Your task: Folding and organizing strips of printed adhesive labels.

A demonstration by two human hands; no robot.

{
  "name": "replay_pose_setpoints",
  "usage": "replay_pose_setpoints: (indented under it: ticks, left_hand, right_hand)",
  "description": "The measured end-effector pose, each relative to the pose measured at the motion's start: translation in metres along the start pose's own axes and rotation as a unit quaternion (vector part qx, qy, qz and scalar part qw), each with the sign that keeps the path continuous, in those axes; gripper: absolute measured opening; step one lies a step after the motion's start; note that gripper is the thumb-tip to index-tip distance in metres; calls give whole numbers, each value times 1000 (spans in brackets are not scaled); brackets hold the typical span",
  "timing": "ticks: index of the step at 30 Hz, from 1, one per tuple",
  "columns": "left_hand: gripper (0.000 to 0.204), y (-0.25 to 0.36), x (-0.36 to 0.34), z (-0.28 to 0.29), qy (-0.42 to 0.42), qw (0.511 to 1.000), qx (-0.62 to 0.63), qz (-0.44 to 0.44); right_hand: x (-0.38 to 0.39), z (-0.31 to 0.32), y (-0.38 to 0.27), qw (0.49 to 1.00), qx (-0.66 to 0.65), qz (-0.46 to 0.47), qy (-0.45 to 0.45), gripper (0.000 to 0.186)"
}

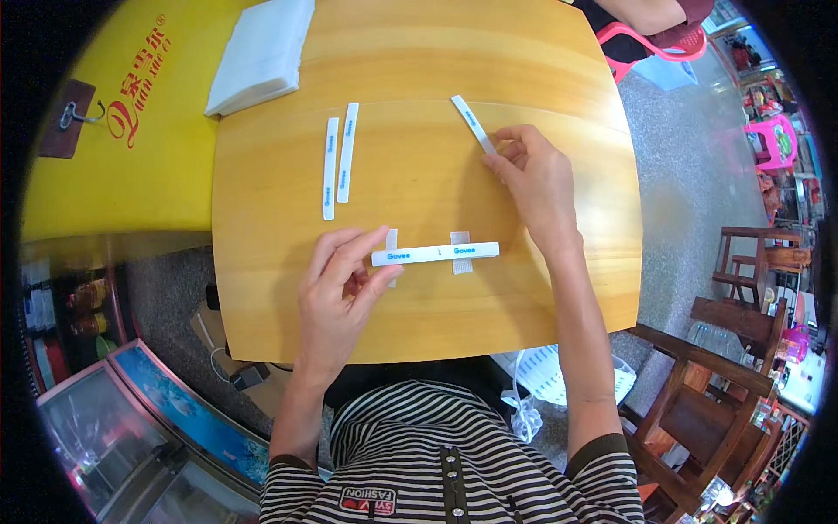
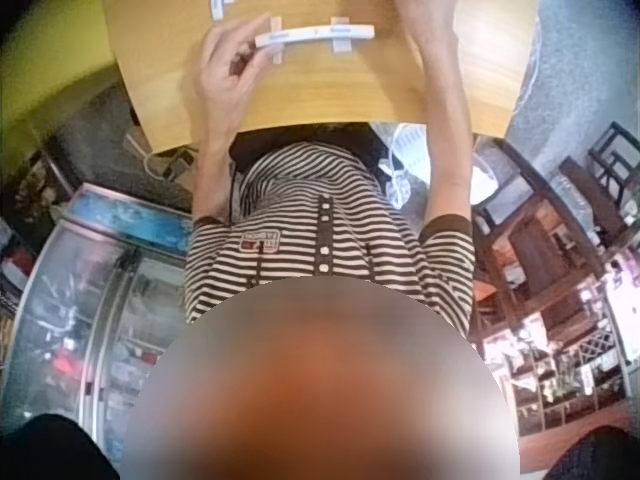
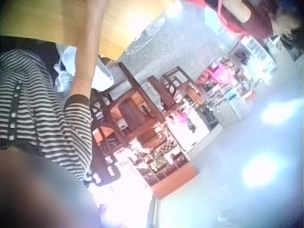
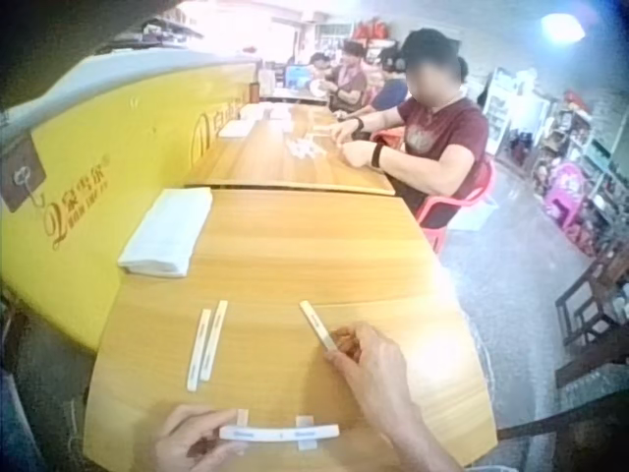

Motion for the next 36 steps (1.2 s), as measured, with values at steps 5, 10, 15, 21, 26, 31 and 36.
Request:
replay_pose_setpoints:
  ticks: [5, 10, 15, 21, 26, 31, 36]
  left_hand:
    - [36, 4, 4, 7, 28, 999, 5, -22]
    - [30, 13, 6, 10, 44, 998, 11, -33]
    - [25, 27, 5, 8, 38, 998, 15, -50]
    - [29, 47, 2, -7, 24, 996, 36, -82]
    - [42, 76, 1, -23, 47, 989, 39, -132]
    - [49, 83, 9, -26, 92, 967, -25, -236]
    - [44, 82, 15, -24, 76, 962, 2, -261]
  right_hand:
    - [-3, 0, -2, 999, -8, -36, -39, 23]
    - [-13, -1, -5, 995, 88, 17, -51, 22]
    - [-13, 4, -11, 998, 53, 18, -30, 18]
    - [21, 25, -53, 945, -314, -88, -20, 14]
    - [62, 26, -81, 909, -401, -81, -81, 14]
    - [87, 24, -87, 867, -489, -75, -52, 11]
    - [100, 26, -81, 903, -424, -52, -43, 7]
Point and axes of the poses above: each hand's wrist, its own x-axis away from the middle knuckle, its own z-axis out of the back of the hand, y = z × x, the point moved 7 cm from there along -x, towards the middle knuckle, and after that the axes turned 6 degrees about z, right-handed, at the moved point
